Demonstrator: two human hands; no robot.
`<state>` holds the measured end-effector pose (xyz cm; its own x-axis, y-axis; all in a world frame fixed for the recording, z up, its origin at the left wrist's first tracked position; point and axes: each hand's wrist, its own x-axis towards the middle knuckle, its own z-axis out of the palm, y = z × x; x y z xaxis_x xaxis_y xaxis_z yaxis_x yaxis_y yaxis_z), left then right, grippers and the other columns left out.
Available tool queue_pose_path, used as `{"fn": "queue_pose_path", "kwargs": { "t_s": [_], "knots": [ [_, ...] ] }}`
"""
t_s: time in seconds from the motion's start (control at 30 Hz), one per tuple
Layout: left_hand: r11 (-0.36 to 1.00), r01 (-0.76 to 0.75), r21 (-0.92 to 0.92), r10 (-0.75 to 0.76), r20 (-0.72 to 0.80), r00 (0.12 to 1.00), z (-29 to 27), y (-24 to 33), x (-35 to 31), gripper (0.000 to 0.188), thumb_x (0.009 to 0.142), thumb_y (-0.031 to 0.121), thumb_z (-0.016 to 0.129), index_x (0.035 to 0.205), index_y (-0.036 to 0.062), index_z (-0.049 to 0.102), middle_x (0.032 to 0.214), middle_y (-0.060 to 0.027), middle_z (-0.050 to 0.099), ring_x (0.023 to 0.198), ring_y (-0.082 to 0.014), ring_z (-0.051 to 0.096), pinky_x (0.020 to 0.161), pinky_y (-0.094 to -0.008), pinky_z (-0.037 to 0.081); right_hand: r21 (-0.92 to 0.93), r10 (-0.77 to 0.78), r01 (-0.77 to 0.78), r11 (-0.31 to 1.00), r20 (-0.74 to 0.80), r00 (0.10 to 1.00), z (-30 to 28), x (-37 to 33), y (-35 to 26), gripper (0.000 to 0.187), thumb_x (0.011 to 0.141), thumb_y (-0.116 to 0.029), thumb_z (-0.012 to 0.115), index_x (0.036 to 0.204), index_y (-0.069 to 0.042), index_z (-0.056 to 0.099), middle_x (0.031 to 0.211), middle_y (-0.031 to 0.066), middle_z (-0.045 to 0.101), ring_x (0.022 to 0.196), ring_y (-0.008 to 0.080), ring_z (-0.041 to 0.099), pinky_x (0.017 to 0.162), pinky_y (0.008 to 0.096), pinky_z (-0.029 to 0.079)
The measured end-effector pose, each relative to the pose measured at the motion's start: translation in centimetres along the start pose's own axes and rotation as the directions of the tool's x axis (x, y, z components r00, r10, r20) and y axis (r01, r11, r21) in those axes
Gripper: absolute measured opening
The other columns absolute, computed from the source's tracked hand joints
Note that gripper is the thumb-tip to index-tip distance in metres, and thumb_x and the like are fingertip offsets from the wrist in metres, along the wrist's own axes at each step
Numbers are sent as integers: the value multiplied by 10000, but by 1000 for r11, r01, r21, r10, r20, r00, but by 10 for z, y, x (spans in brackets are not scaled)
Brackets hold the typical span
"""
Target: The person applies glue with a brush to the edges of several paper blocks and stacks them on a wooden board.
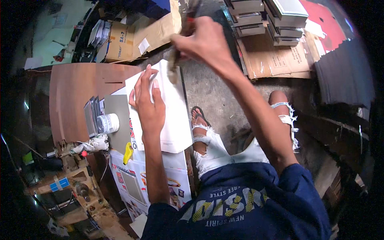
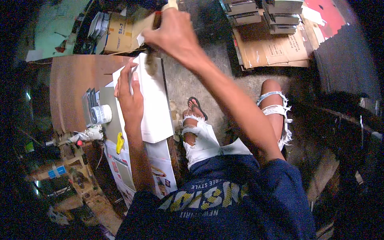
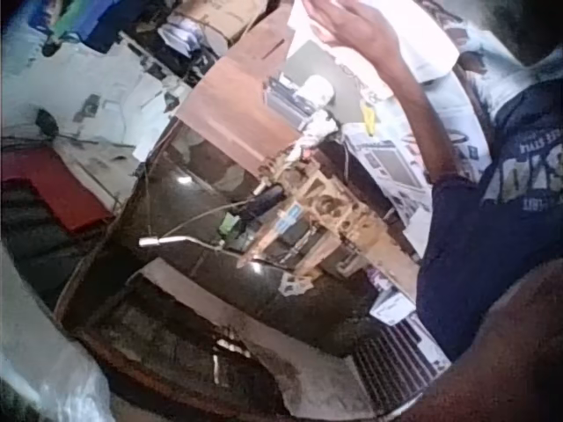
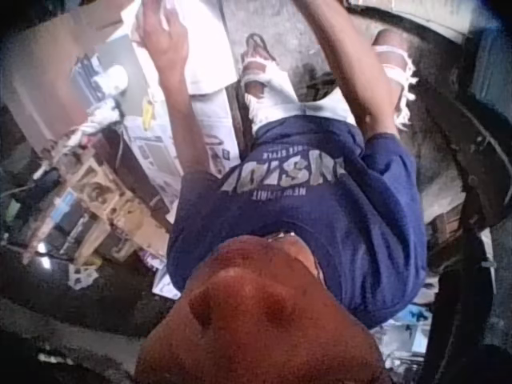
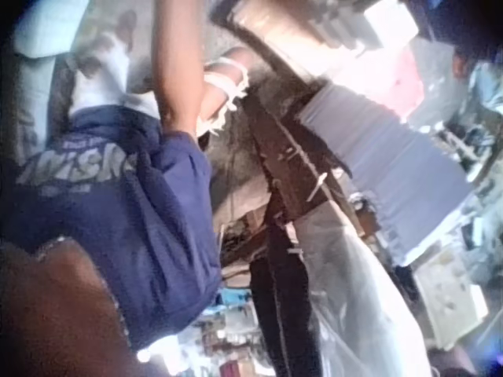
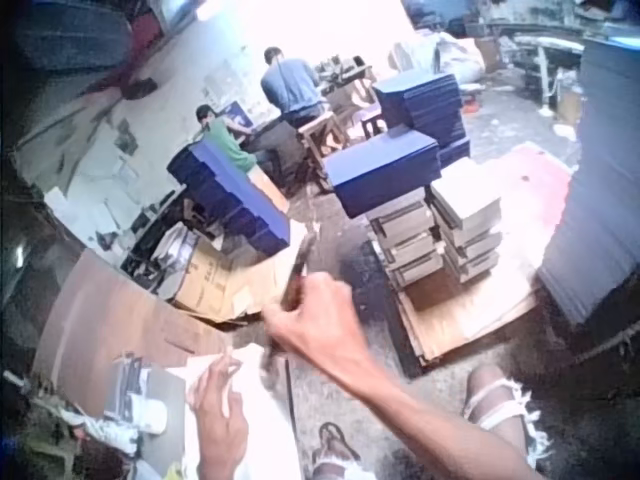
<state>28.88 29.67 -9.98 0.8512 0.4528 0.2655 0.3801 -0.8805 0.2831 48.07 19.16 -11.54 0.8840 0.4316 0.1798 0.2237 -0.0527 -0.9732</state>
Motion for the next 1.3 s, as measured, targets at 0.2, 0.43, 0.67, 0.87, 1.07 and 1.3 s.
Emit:
{"fn": "queue_pose_path", "kwargs": {
  "t_s": [0.2,0.43,0.67,0.87,1.07,1.3],
  "knots": [
    [1000,6,-12,-6,-8,1000,-1,-5,-3,520,958,92,472,1473,141,421,1305,-5,586,1343,-180,438,1131,-473,144,138,-174,201,970,-182,968,-23,7,13,321,837,-277,684,684,5,702,580,31,645,504,75,600,496,227,476],
    [1000,-25,13,25,-17,1000,1,-4,-1,529,952,78,472,1475,136,416,1301,-5,588,1331,-183,444,1130,-475,144,20,58,-58,998,-38,998,19,-13,44,342,720,-307,705,752,33,718,617,120,691,601,174,695,666,310,565],
    [1000,-15,24,16,-27,1000,-2,-6,-6,537,938,59,480,1468,132,424,1299,-8,590,1331,-188,444,1125,-469,147,-23,57,-57,998,7,998,-1,21,62,344,735,-311,747,775,31,743,664,113,710,612,148,700,682,296,571],
    [999,-33,32,34,-37,999,1,2,0,511,944,63,486,1447,142,445,1301,1,595,1324,-176,451,1119,-455,150,127,26,-9,992,-128,991,1,18,28,374,754,-315,717,757,59,711,649,103,687,602,119,666,583,267,516],
    [1000,-15,16,15,-57,998,0,1,-4,370,967,101,487,1329,169,522,1398,-17,558,1329,-165,449,1113,-450,147,179,-269,340,923,-328,906,-14,-58,15,175,820,-172,747,831,-1,713,680,108,698,598,186,689,577,328,535],
    [1000,-12,0,12,-80,997,3,-7,-6,352,972,120,491,1318,171,535,1402,-19,559,1334,-164,448,1107,-465,143,356,-248,197,914,103,963,-36,-152,-18,83,812,-57,725,861,-10,677,695,101,642,614,195,630,582,316,485]
  ]
}}
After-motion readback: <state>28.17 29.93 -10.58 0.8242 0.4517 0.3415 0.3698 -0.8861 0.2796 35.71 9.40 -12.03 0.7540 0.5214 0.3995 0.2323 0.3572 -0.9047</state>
